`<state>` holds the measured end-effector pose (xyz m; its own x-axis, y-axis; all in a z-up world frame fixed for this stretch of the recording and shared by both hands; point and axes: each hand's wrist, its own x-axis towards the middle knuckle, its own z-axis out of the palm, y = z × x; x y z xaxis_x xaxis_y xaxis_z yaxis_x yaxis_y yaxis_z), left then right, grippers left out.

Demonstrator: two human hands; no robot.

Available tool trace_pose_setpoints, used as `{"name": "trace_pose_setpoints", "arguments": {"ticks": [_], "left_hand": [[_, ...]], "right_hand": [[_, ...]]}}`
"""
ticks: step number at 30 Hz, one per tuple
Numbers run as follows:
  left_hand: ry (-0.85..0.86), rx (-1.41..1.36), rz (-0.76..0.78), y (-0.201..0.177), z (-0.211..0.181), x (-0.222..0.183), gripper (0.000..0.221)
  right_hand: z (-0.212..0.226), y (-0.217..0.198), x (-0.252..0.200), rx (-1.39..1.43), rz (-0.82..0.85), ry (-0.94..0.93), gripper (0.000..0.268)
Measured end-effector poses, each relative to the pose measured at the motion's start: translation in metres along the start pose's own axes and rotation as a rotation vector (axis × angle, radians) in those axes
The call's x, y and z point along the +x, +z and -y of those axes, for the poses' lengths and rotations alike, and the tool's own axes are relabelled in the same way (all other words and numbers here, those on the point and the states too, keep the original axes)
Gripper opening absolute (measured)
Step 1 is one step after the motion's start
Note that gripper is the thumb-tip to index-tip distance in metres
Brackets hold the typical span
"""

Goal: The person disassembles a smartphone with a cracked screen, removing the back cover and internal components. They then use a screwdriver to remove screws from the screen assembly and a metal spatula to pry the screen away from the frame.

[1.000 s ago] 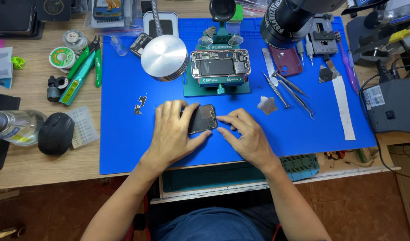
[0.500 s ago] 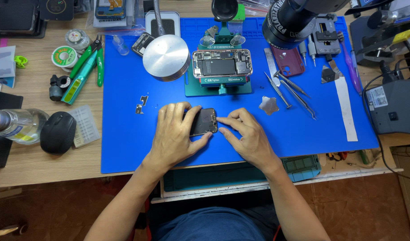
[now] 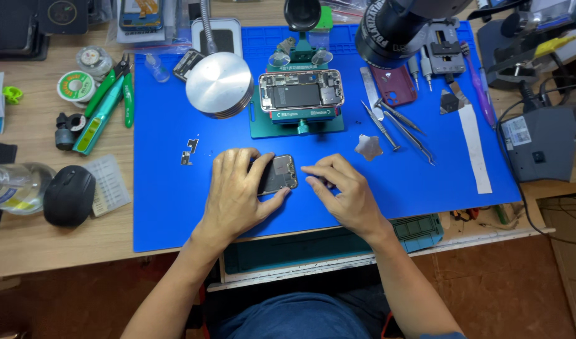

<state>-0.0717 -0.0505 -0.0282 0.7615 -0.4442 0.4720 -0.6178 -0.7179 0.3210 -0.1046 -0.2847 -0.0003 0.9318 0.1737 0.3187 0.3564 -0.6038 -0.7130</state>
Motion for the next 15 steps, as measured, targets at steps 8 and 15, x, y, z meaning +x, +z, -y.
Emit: {"name": "trace_pose_setpoints", "arguments": {"ticks": [8,15], "left_hand": [[-0.026,0.007,0.021,-0.005,-0.003,0.002,0.06],[-0.023,-0.012,0.004,-0.006,-0.004,0.001,0.058]], "right_hand": [[-0.055,-0.087,0.007,-0.573,-0.277,0.152,0.009],[-0.08,-0.078,0.019,-0.71,-0.233,0.053,0.015]]}}
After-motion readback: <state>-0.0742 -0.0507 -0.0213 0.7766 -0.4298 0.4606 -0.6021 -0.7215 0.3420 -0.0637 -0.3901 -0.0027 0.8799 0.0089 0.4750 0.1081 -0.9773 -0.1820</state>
